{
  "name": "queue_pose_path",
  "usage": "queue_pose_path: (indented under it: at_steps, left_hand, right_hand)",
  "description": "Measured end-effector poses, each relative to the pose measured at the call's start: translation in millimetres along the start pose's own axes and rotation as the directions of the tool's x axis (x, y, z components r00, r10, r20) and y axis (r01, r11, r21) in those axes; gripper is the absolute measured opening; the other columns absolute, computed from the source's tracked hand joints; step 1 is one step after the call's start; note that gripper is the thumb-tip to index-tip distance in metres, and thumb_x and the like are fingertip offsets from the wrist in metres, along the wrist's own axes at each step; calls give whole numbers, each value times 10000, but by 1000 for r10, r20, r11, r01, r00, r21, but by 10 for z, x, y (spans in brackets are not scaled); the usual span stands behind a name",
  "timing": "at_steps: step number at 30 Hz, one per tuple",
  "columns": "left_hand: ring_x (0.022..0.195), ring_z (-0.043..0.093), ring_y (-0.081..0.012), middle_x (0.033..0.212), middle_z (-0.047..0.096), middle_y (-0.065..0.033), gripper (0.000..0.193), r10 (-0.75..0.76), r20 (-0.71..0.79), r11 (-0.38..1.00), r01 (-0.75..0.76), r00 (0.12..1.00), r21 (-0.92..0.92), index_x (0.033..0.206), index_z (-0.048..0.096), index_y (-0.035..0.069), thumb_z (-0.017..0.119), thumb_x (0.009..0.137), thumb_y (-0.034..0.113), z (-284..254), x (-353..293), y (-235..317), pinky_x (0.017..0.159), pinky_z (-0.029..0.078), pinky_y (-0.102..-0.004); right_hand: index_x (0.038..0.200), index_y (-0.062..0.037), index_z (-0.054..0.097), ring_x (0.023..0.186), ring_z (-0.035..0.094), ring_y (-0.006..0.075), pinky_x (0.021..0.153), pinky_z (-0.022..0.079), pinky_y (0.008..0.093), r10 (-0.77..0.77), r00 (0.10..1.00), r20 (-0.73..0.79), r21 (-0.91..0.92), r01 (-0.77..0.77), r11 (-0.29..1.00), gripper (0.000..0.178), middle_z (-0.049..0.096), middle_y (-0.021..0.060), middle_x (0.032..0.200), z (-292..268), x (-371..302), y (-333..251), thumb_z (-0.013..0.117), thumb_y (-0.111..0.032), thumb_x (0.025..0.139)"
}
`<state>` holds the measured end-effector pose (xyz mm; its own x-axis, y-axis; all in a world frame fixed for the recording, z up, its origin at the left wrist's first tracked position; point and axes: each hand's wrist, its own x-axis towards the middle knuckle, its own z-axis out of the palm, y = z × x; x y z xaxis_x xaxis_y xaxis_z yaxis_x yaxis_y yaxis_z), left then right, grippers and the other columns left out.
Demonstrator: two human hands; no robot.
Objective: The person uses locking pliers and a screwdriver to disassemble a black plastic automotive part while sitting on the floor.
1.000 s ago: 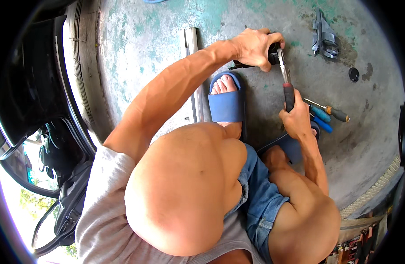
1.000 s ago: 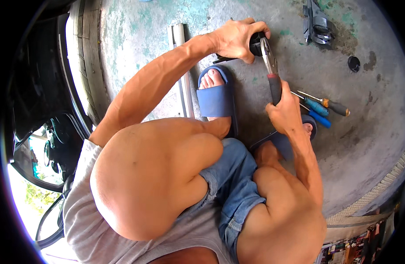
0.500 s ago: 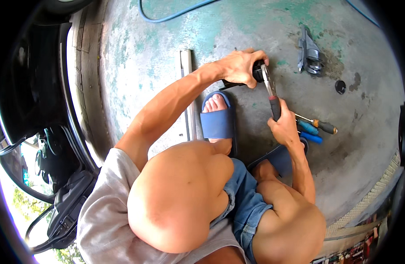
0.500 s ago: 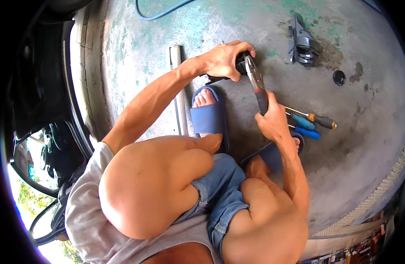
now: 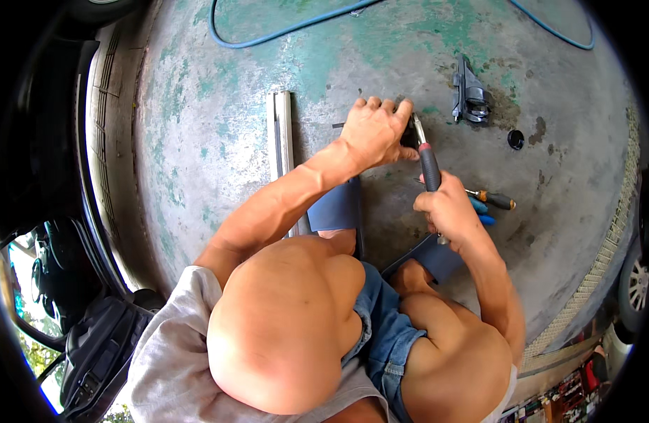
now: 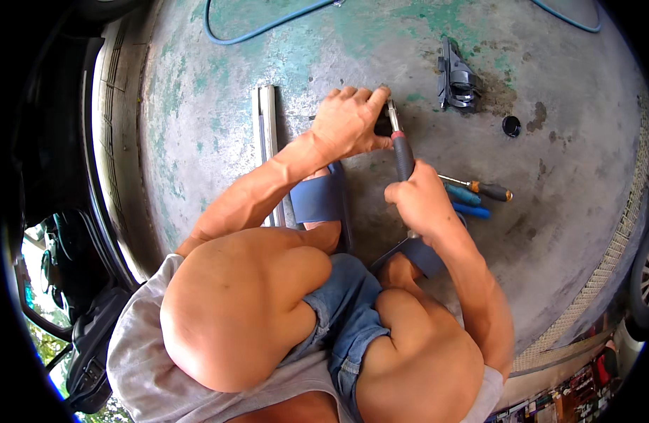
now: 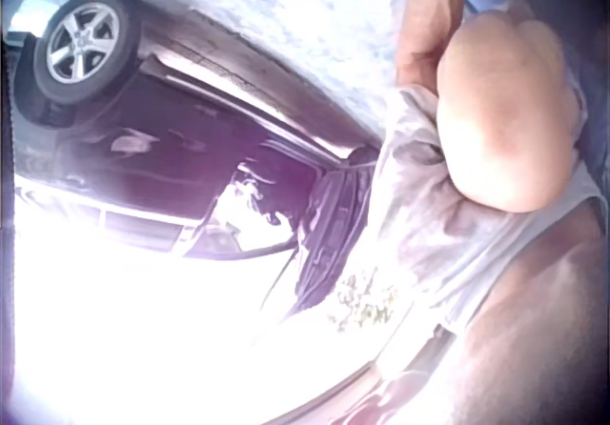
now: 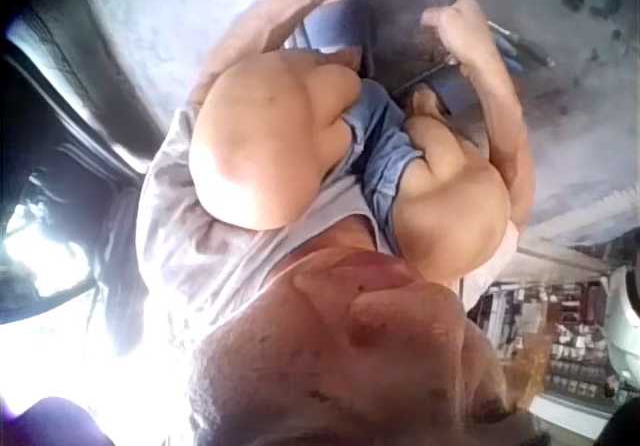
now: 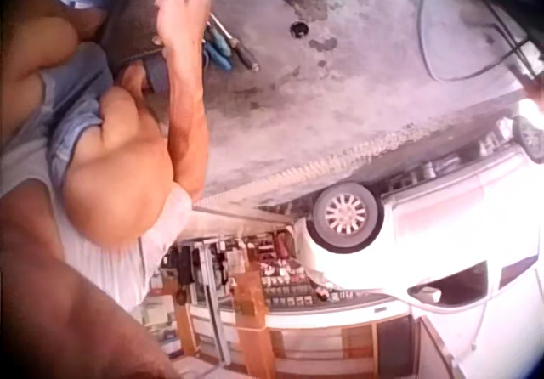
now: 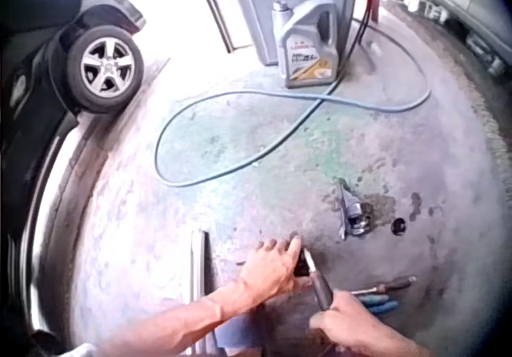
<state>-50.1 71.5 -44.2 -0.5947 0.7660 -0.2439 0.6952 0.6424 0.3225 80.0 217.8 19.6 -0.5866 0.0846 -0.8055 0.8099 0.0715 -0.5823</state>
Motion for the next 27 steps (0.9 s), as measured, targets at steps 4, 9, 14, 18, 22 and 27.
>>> queue_pose_path:
  at_steps: [4, 9, 14, 18, 22, 27]
  left_hand:
    - [949, 677, -380, 993, 666, -190, 853, 6, -71, 1000, -5, 997, 20, 1259, 508, 35, 826, 687, 581, 285, -22, 47, 811, 536, -477]
    - [875, 696, -407, 952, 672, -208, 869, -61, 1, 994, 61, 998, -93, 1197, 501, 22, 825, 660, 624, 274, 31, -38, 731, 562, -508]
    - [837, 706, -430, 906, 701, -227, 940, -91, 211, 967, 137, 973, -217, 1130, 506, -6, 741, 661, 774, 75, 123, -112, 705, 569, -498]
    - [779, 713, -419, 827, 705, -220, 957, -68, 187, 977, 103, 980, -185, 1046, 549, -29, 692, 661, 835, 116, 119, -211, 697, 569, -498]
    - [753, 716, -411, 770, 707, -226, 906, -52, 248, 972, 106, 967, -210, 1006, 569, -32, 651, 720, 823, -11, 164, -184, 691, 574, -489]
    - [722, 712, -408, 735, 699, -221, 863, -60, 252, 972, 114, 966, -207, 975, 574, -26, 633, 743, 802, 38, 163, -173, 684, 577, -484]
  right_hand:
    - [1117, 12, 511, 501, 433, 110, 454, 360, 304, 206, 967, 150, 112, -223, 968, 391, 464, -3, 661, -52, 13, -179, 631, -5, 746]
    - [1121, 13, 508, 529, 451, 107, 461, 362, 309, 244, 961, 129, -32, -242, 970, 407, 473, 2, 680, -132, 71, -288, 627, -9, 733]
    - [1203, 20, 508, 540, 446, 115, 470, 362, 318, 296, 938, 179, -58, -290, 955, 510, 472, 5, 700, -207, 145, -434, 605, -1, 702]
    - [900, -51, 482, 451, 390, 123, 410, 316, 333, 264, 954, 142, -18, -264, 964, 234, 419, 1, 615, -89, 138, -484, 582, -10, 693]
    - [990, -19, 491, 454, 386, 118, 413, 303, 323, 326, 933, 155, 3, -331, 944, 323, 416, 6, 614, -148, 94, -578, 550, 4, 673]
    - [1189, 2, 483, 510, 432, 130, 459, 357, 315, 295, 937, 186, -46, -292, 955, 514, 457, 19, 656, -156, 74, -490, 542, -1, 679]
